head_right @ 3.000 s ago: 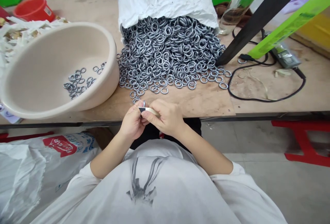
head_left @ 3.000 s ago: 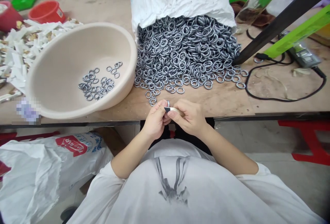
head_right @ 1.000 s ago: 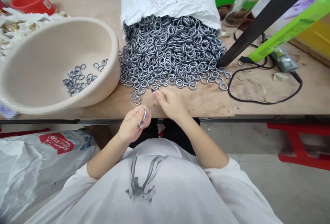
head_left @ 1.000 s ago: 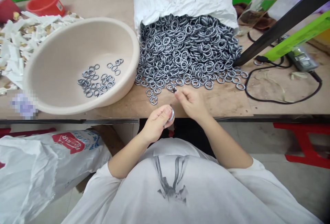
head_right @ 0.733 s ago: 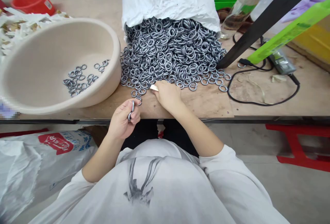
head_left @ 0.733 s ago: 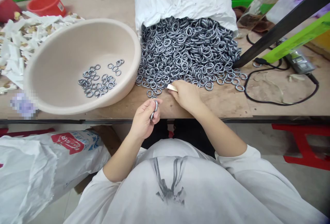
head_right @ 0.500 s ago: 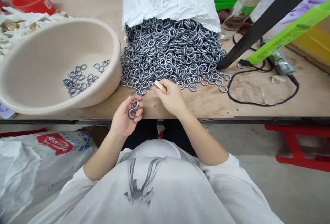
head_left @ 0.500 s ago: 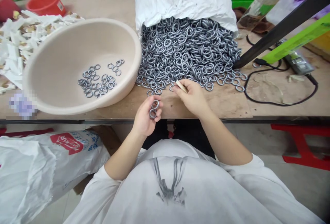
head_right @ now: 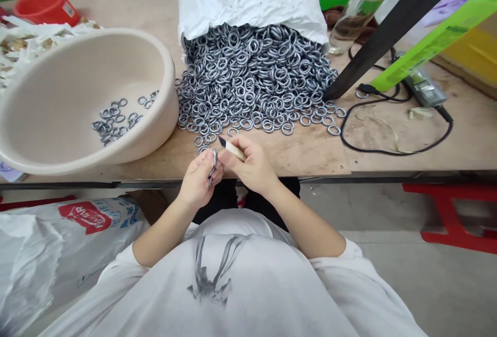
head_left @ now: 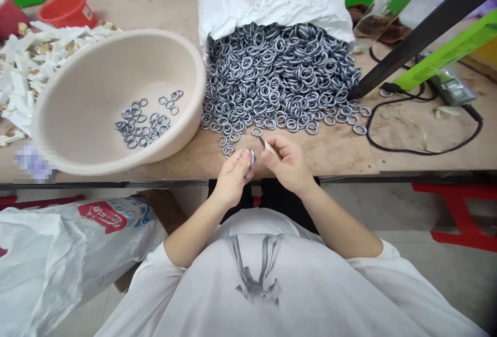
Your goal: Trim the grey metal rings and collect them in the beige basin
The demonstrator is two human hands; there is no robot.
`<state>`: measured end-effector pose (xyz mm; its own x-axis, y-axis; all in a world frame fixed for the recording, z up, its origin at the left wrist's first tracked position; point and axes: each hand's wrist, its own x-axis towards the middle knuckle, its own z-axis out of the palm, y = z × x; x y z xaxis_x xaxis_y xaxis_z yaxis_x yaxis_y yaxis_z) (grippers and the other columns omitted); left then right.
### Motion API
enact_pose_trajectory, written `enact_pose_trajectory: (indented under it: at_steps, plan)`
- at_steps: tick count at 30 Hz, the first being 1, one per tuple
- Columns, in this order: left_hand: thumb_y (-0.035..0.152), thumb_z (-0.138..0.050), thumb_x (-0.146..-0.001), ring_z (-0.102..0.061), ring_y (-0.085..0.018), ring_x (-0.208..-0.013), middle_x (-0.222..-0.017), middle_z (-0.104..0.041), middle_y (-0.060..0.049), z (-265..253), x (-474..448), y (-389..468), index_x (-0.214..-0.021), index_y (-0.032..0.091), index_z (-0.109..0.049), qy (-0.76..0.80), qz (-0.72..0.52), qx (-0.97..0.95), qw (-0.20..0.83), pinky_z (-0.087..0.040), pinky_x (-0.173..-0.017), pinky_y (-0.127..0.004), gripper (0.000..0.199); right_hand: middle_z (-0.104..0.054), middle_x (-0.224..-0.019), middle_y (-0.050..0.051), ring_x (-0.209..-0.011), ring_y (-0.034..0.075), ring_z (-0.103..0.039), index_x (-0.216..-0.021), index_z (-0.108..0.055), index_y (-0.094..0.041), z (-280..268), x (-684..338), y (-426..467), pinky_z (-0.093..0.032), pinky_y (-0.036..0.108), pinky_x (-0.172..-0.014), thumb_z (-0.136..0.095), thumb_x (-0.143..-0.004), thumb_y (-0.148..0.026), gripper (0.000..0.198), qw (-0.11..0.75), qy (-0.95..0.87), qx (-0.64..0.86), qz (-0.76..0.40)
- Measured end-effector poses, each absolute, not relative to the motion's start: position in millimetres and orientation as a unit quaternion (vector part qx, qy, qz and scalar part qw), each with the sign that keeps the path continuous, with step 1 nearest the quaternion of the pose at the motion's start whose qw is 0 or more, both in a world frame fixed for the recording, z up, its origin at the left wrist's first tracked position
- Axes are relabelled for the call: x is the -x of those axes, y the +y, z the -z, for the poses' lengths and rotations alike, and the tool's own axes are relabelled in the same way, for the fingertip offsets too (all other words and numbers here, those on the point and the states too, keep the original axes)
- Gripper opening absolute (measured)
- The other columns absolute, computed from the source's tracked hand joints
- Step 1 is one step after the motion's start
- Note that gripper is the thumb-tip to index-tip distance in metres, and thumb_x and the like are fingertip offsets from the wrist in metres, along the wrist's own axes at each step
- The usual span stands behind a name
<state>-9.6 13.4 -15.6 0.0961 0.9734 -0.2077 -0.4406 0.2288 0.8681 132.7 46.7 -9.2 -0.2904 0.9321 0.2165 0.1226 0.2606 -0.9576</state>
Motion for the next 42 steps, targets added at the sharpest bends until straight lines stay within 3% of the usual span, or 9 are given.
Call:
enact_pose_trajectory:
  at_steps: [7, 17, 21, 25, 29, 33, 35, 38, 42]
  plan:
    - [0.058, -0.075, -0.076, -0.025, -0.004, -0.045, -0.052, -0.033, 0.008, 13.1, 10.0, 13.1, -0.07, 0.018, -0.047, 0.408, -0.529, -0.309, 0.677, -0.021, -0.044, -0.018, 0.049, -0.041, -0.056, -0.004, -0.053, 0.01, -0.038, -0.062, -0.047, -0.02, 5.1, -142.1, 38.7, -0.027, 0.027, -0.053, -0.051, -0.097, -0.053, 0.048, 0.385, -0.792, 0.382, -0.281]
    - [0.059, -0.07, -0.082, -0.026, -0.005, -0.048, -0.055, -0.035, 0.007, 19.2, 18.2, 12.3, -0.07, 0.018, -0.047, 0.393, -0.511, -0.356, 0.677, -0.023, -0.046, -0.019, 0.048, -0.037, -0.053, -0.005, -0.05, 0.008, -0.034, -0.058, -0.041, -0.02, 4.9, -144.8, 44.0, -0.024, 0.027, -0.052, -0.052, -0.096, -0.054, 0.052, 0.349, -0.804, 0.375, -0.302]
    - [0.054, -0.065, -0.088, -0.033, -0.005, -0.051, -0.057, -0.041, 0.004, 21.1, 26.5, 4.8, -0.067, 0.016, -0.051, 0.356, -0.465, -0.438, 0.682, -0.028, -0.05, -0.02, 0.046, -0.047, -0.056, -0.002, -0.056, 0.013, -0.044, -0.061, -0.05, -0.02, 18.3, -142.5, 70.0, -0.03, 0.028, -0.057, -0.047, -0.098, -0.055, 0.05, 0.309, -0.777, 0.47, -0.282]
    - [0.052, -0.068, -0.086, -0.034, -0.004, -0.046, -0.053, -0.044, 0.004, 20.9, 35.2, 3.8, -0.069, 0.015, -0.055, 0.37, -0.489, -0.375, 0.695, -0.027, -0.046, -0.019, 0.043, -0.072, -0.092, 0.008, -0.077, 0.022, -0.061, -0.099, -0.067, -0.02, 23.5, -131.5, 93.4, -0.035, 0.03, -0.066, -0.061, -0.093, -0.045, 0.027, 0.192, -0.78, 0.569, -0.178]
    - [0.038, -0.072, -0.083, -0.032, -0.003, -0.04, -0.055, -0.051, 0.005, 15.0, 44.4, 12.7, -0.091, 0.016, -0.065, 0.405, -0.522, -0.264, 0.703, -0.024, -0.04, -0.016, 0.025, -0.073, -0.1, 0.013, -0.083, 0.026, -0.063, -0.1, -0.068, -0.019, 18.3, -123.8, 99.2, -0.036, 0.033, -0.068, -0.056, -0.095, -0.03, 0.017, 0.122, -0.786, 0.59, -0.14]
    - [0.032, -0.065, -0.078, -0.04, -0.005, -0.041, -0.06, -0.054, 0.004, 8.2, 45.9, 20.0, -0.09, 0.018, -0.063, 0.41, -0.526, -0.175, 0.724, -0.024, -0.035, -0.015, 0.018, -0.064, -0.078, 0.005, -0.07, 0.018, -0.054, -0.082, -0.06, -0.019, 13.1, -131.3, 93.8, -0.035, 0.029, -0.063, -0.054, -0.096, -0.031, 0.019, 0.26, -0.738, 0.545, -0.301]
    - [0.038, -0.064, -0.079, -0.043, -0.006, -0.042, -0.063, -0.055, 0.003, 8.9, 40.0, 21.2, -0.083, 0.018, -0.06, 0.424, -0.525, -0.172, 0.718, -0.023, -0.034, -0.016, 0.021, -0.054, -0.067, -0.001, -0.058, 0.012, -0.043, -0.078, -0.055, -0.02, 10.6, -135.2, 85.1, -0.031, 0.025, -0.053, -0.056, -0.094, -0.048, 0.032, 0.33, -0.647, 0.482, -0.49]
    - [0.045, -0.071, -0.08, -0.044, -0.005, -0.045, -0.065, -0.055, 0.004, 17.3, 23.3, 20.8, -0.084, 0.018, -0.058, 0.46, -0.561, -0.248, 0.642, -0.026, -0.038, -0.015, 0.03, -0.045, -0.063, -0.005, -0.047, 0.006, -0.03, -0.079, -0.054, -0.02, 8.1, -132.2, 66.0, -0.019, 0.022, -0.042, -0.066, -0.079, -0.07, 0.052, 0.316, -0.482, 0.397, -0.714]
    - [0.05, -0.072, -0.083, -0.056, -0.008, -0.062, -0.08, -0.063, 0.001, 32.9, 3.4, 18.3, -0.098, 0.02, -0.059, 0.478, -0.589, -0.404, 0.512, -0.046, -0.057, -0.019, 0.036, -0.042, -0.062, -0.007, -0.048, 0.006, -0.033, -0.078, -0.05, -0.021, 13.9, -113.1, 43.9, -0.026, 0.021, -0.043, -0.069, -0.075, -0.071, 0.053, 0.401, -0.422, 0.388, -0.715]
